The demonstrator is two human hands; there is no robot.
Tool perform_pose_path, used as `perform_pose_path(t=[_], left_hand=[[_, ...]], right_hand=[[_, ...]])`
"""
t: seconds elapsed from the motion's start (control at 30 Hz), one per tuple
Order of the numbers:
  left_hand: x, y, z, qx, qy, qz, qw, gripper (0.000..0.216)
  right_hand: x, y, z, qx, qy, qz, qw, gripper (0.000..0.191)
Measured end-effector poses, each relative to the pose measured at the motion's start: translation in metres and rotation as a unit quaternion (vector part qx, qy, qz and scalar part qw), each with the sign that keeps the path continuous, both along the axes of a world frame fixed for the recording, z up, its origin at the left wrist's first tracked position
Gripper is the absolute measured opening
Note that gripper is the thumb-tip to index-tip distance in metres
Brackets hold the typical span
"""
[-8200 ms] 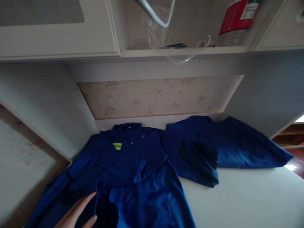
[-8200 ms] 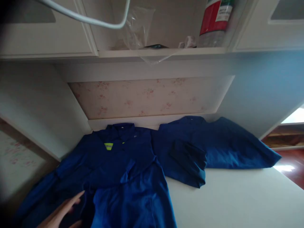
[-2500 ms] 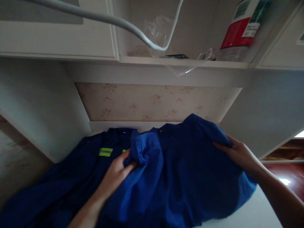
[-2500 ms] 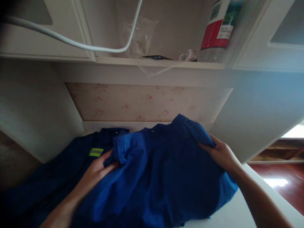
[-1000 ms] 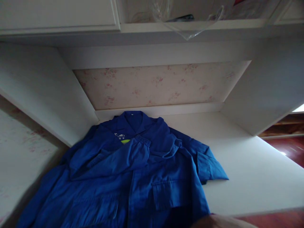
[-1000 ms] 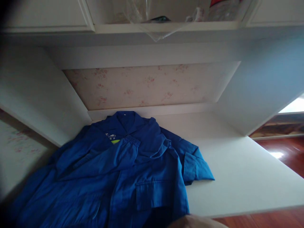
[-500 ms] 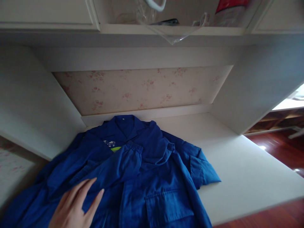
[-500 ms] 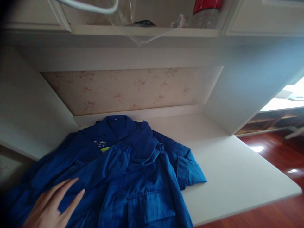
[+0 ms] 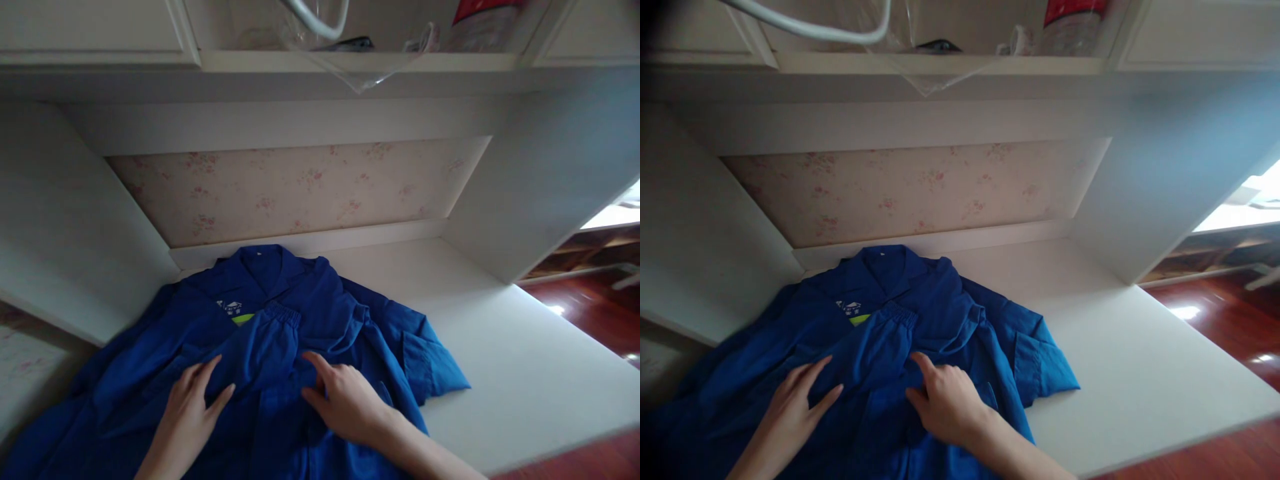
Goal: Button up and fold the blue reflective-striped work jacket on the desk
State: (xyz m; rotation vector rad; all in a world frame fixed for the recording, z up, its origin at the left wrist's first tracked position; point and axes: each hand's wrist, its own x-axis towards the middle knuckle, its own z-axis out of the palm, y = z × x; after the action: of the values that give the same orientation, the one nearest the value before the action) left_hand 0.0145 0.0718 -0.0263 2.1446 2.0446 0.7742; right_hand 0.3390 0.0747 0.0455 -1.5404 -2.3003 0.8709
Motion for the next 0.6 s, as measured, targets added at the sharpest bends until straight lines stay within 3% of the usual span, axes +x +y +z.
perform_pose_path(t=[0.1, 0.27, 0.43, 0.6], left_hand=[[-0.003, -0.004, -0.005, 0.043, 0.078, 0.026, 0.996, 0.074], [-0.001, -0.011, 0.003, -0.037, 0.163, 0.141, 0.976, 0.062], [-0.002, -0.011, 0.012, -0.054, 0.156, 0.14, 0.976, 0.06], [-0.005, -0.011, 0.004, -0.048, 0.127, 0.125, 0.983, 0.055]], right_hand=[[-0.007, 0.017, -0.012, 0.008, -0.061, -0.014, 0.998, 0.058], [-0.013, 0.022, -0.04, 0.05, -0.092, -0.024, 0.994, 0.043], [-0.014, 0.02, -0.047, 0.069, -0.079, -0.039, 0.994, 0.023], [-0.012, 0.022, -0.051, 0.076, -0.08, -0.04, 0.993, 0.018]])
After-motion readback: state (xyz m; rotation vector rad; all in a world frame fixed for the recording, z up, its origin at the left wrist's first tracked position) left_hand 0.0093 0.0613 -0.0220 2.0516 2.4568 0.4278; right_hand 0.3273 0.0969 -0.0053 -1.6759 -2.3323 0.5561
